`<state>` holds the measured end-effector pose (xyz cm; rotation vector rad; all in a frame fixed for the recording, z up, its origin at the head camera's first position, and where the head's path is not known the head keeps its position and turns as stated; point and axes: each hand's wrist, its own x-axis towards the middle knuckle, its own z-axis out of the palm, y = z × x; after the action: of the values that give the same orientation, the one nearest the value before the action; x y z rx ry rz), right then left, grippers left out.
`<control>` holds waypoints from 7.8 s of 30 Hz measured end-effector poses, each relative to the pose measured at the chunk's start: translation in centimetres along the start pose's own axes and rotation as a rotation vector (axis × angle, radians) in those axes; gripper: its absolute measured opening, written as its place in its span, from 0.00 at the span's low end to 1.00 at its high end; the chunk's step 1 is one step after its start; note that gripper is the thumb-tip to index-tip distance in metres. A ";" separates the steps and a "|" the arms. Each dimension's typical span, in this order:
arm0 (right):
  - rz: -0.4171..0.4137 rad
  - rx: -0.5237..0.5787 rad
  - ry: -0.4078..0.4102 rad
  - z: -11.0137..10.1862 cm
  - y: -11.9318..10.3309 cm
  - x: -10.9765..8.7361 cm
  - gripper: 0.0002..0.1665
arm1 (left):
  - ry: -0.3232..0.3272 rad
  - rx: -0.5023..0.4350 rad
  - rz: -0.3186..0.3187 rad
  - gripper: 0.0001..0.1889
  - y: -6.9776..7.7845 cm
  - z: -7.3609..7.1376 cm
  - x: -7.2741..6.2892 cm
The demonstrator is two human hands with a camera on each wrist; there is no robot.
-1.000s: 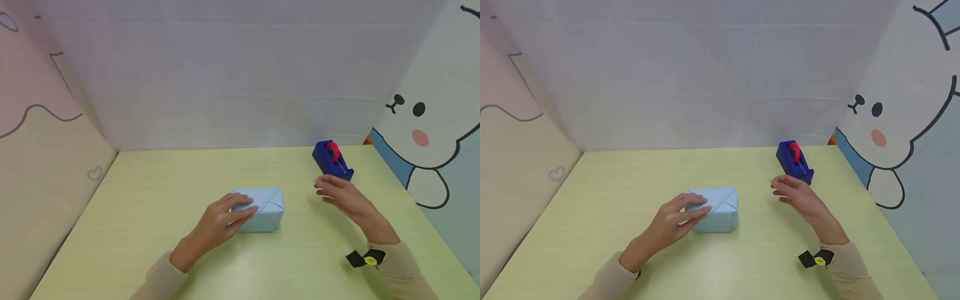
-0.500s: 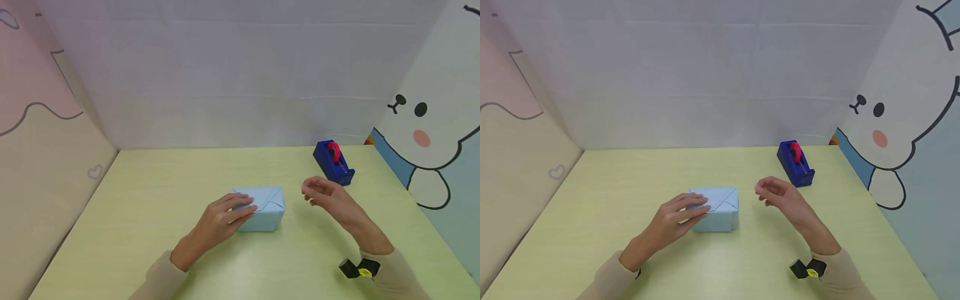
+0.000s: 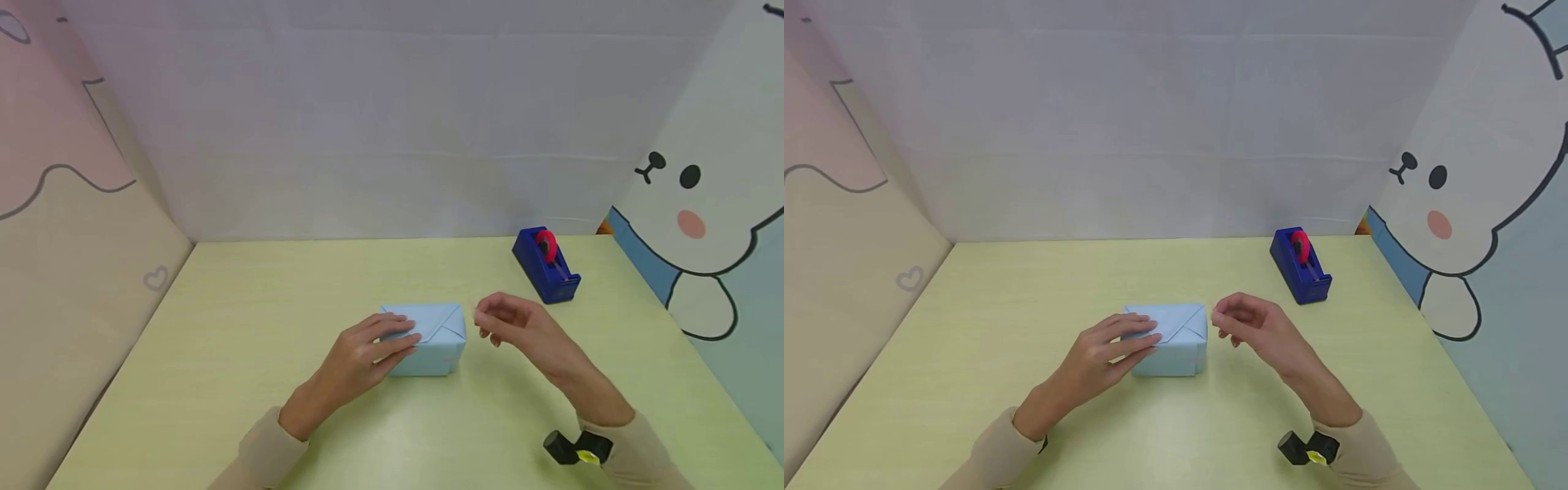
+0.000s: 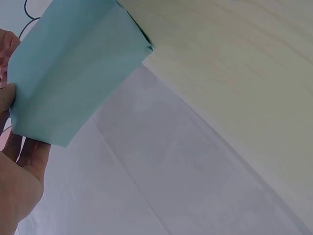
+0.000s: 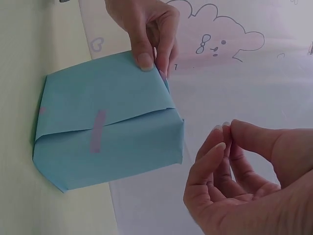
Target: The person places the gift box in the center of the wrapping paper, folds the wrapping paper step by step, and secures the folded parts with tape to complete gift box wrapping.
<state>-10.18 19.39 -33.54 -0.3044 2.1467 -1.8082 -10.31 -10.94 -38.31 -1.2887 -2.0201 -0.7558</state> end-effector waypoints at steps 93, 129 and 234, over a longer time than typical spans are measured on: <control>-0.179 -0.007 0.266 10.0 3.2 -2.1 0.13 | 0.077 0.128 -0.084 0.12 1.5 1.0 0.8; -0.351 -0.286 0.458 8.0 4.2 -1.9 0.21 | -0.001 0.167 -0.163 0.27 1.6 1.3 -0.5; -0.283 -0.321 0.363 4.8 6.5 2.5 0.26 | -0.176 -0.158 -0.800 0.38 0.9 2.3 -0.2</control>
<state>-10.46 15.27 -40.88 -0.3957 2.7799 -1.7643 -9.91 -9.02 -39.82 -0.5940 -2.6887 -1.2007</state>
